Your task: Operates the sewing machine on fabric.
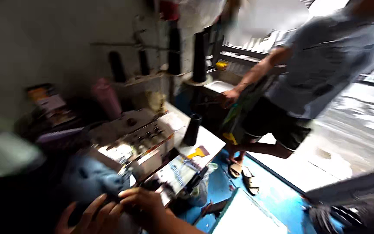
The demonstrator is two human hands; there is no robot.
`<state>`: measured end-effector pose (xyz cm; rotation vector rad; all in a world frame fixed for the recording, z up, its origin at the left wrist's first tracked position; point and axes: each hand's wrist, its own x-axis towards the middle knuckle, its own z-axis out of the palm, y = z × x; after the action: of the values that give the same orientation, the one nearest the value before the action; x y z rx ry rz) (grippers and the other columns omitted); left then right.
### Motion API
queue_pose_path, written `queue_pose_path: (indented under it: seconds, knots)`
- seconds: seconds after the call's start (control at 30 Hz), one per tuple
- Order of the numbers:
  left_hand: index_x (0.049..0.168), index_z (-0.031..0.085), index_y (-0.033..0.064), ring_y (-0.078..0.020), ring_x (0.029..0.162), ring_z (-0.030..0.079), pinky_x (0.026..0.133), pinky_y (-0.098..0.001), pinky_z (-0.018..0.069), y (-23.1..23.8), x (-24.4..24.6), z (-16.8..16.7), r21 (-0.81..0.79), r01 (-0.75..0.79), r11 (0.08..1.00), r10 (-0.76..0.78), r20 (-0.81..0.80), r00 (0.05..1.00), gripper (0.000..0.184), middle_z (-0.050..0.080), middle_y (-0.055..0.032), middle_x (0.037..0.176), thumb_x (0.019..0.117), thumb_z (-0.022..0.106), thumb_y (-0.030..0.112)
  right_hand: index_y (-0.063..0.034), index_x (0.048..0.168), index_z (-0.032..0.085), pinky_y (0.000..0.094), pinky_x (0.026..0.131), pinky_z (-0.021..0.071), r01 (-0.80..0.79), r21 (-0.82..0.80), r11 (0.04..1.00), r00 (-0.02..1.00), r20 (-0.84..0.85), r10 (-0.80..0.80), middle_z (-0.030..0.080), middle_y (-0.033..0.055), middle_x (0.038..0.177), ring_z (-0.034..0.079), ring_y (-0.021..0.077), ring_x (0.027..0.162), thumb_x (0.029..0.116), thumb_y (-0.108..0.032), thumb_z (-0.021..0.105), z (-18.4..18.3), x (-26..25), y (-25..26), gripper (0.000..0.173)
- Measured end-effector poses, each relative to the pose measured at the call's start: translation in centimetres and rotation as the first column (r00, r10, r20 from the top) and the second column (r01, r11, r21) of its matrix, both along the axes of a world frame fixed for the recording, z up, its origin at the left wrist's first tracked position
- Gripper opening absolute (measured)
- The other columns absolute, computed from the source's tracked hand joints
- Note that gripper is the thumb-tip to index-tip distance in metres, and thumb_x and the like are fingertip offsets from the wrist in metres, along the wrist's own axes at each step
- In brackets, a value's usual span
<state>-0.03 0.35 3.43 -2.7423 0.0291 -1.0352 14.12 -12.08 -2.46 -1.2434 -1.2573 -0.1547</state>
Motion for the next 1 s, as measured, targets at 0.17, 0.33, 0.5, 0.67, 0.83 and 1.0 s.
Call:
queue_pose_path:
  seconds: [0.17, 0.33, 0.5, 0.67, 0.83, 1.0]
  knots:
    - [0.117, 0.053, 0.0201, -0.0193, 0.148, 0.035, 0.12, -0.0486, 0.0161, 0.1, 1.9, -1.9, -0.058, -0.003, 0.998, 0.003, -0.002, 1.0, 0.031, 0.053, -0.0026, 0.147, 0.1052, 0.039, 0.046, -0.0048, 0.096, 0.072, 0.0299, 0.072, 0.0625, 0.08, -0.055, 0.995, 0.997, 0.015, -0.079, 0.076, 0.0108, 0.108, 0.075, 0.0151, 0.096, 0.09, -0.001, 0.067, -1.2, -0.1, -0.5, 0.008]
    - [0.119, 0.069, 0.008, -0.0366, 0.111, 0.067, 0.089, -0.0549, 0.0483, -0.2, 2.3, -2.7, -0.086, -0.119, 0.989, 0.111, -0.099, 0.989, 0.041, 0.072, -0.0117, 0.121, 0.0814, 0.054, 0.013, -0.0066, 0.095, 0.072, 0.0303, 0.064, 0.0612, 0.109, -0.113, 0.988, 0.993, 0.065, -0.102, 0.077, 0.0087, 0.109, 0.076, 0.0154, 0.091, 0.0872, 0.001, 0.068, -0.8, 0.3, -2.0, 0.012]
    - [0.118, 0.071, 0.0082, -0.0357, 0.114, 0.066, 0.093, -0.0554, 0.0462, -0.7, 2.6, -2.2, -0.075, -0.194, 0.978, 0.182, -0.134, 0.974, 0.042, 0.072, -0.0093, 0.125, 0.0803, 0.053, 0.012, -0.0058, 0.097, 0.072, 0.0309, 0.069, 0.0623, 0.061, -0.105, 0.993, 0.997, 0.045, -0.057, 0.076, 0.0094, 0.109, 0.075, 0.0159, 0.093, 0.0885, 0.002, 0.068, -0.5, 1.4, -1.6, 0.013]
    - [0.123, 0.07, 0.0059, -0.0405, 0.106, 0.068, 0.09, -0.0626, 0.0454, -0.5, 3.1, -0.9, -0.093, -0.306, 0.947, 0.287, -0.175, 0.942, 0.056, 0.072, -0.0158, 0.116, 0.0752, 0.059, 0.033, -0.0005, 0.098, 0.073, 0.0385, 0.075, 0.0627, -0.052, -0.114, 0.992, 0.994, -0.105, 0.04, 0.076, 0.0124, 0.109, 0.075, 0.0201, 0.097, 0.0852, 0.006, 0.067, 0.0, 3.2, 0.5, 0.016]
    - [0.123, 0.07, 0.0002, -0.0425, 0.113, 0.066, 0.091, -0.0615, 0.0454, -0.6, 3.1, -0.8, -0.082, -0.335, 0.938, 0.316, -0.186, 0.93, 0.061, 0.07, -0.0191, 0.125, 0.0788, 0.053, 0.039, -0.0027, 0.095, 0.074, 0.0396, 0.072, 0.0628, 0.008, -0.097, 0.995, 0.999, -0.037, -0.012, 0.076, 0.0127, 0.111, 0.075, 0.021, 0.098, 0.0806, 0.005, 0.068, -0.3, 3.5, 1.6, 0.018]
    - [0.11, 0.074, 0.0127, -0.036, 0.105, 0.066, 0.087, -0.0488, 0.0468, -0.7, 3.0, -1.8, -0.075, -0.221, 0.972, 0.216, -0.067, 0.974, 0.037, 0.073, -0.01, 0.116, 0.0944, 0.043, 0.023, -0.0073, 0.094, 0.075, 0.0342, 0.055, 0.0578, 0.06, -0.1, 0.993, 0.997, 0.052, -0.055, 0.069, 0.017, 0.106, 0.071, 0.0217, 0.081, 0.0743, 0.001, 0.074, -0.9, 2.1, 0.4, 0.021]
